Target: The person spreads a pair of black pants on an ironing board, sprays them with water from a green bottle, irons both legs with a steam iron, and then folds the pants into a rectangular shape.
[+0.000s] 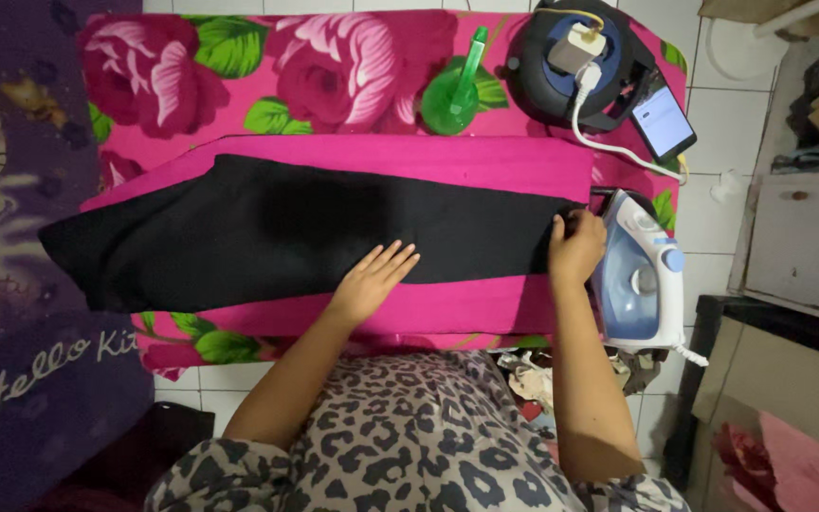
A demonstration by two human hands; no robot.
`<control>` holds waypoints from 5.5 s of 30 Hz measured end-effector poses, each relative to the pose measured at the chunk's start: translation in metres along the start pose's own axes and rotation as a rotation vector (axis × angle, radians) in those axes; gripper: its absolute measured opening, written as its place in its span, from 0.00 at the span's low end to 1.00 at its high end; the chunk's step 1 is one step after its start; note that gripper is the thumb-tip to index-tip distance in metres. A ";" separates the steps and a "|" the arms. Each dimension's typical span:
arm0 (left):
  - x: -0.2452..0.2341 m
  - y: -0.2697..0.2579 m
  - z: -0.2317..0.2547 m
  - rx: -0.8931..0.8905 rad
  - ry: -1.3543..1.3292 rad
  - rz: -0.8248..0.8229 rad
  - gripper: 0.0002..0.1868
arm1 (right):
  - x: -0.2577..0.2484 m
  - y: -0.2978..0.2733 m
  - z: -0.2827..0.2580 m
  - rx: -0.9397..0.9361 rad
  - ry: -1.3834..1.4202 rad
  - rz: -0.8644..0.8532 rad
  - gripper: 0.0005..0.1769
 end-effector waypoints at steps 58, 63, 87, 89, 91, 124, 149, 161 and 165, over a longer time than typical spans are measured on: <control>0.020 -0.017 -0.039 -0.408 -0.155 -0.010 0.45 | -0.082 -0.005 -0.085 -0.108 -0.232 -0.245 0.31; 0.017 -0.015 -0.039 -0.405 -0.132 -0.015 0.45 | -0.104 0.016 -0.034 0.026 -0.302 -0.186 0.34; 0.018 -0.014 -0.040 -0.425 -0.172 -0.091 0.46 | -0.077 0.019 -0.140 -0.366 -0.122 -0.552 0.26; 0.019 -0.014 -0.040 -0.427 -0.167 -0.070 0.46 | -0.080 0.017 -0.142 -0.398 -0.090 -0.538 0.27; 0.020 -0.013 -0.040 -0.434 -0.164 -0.070 0.46 | -0.078 0.020 -0.139 -0.435 -0.117 -0.550 0.28; 0.011 -0.148 -0.096 -0.742 -0.104 0.022 0.41 | 0.003 -0.070 -0.295 -0.738 -0.070 -0.659 0.27; 0.006 -0.252 -0.147 -0.597 -0.039 -0.074 0.37 | 0.037 -0.152 -0.395 -0.908 -0.028 -0.761 0.24; 0.008 -0.252 -0.148 -0.597 -0.112 -0.090 0.37 | 0.031 -0.158 -0.381 -0.773 -0.096 -0.835 0.25; 0.009 -0.253 -0.151 -0.603 -0.160 -0.096 0.37 | 0.023 -0.163 -0.374 -0.850 -0.049 -0.869 0.26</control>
Point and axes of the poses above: each hand's wrist, its own y-axis towards the middle knuckle, its own x-axis out of the palm, z = x × y, the point moved 7 cm from there along y, towards the middle knuckle, and after that the axes turned 7 degrees about y, right-handed, at the moved point
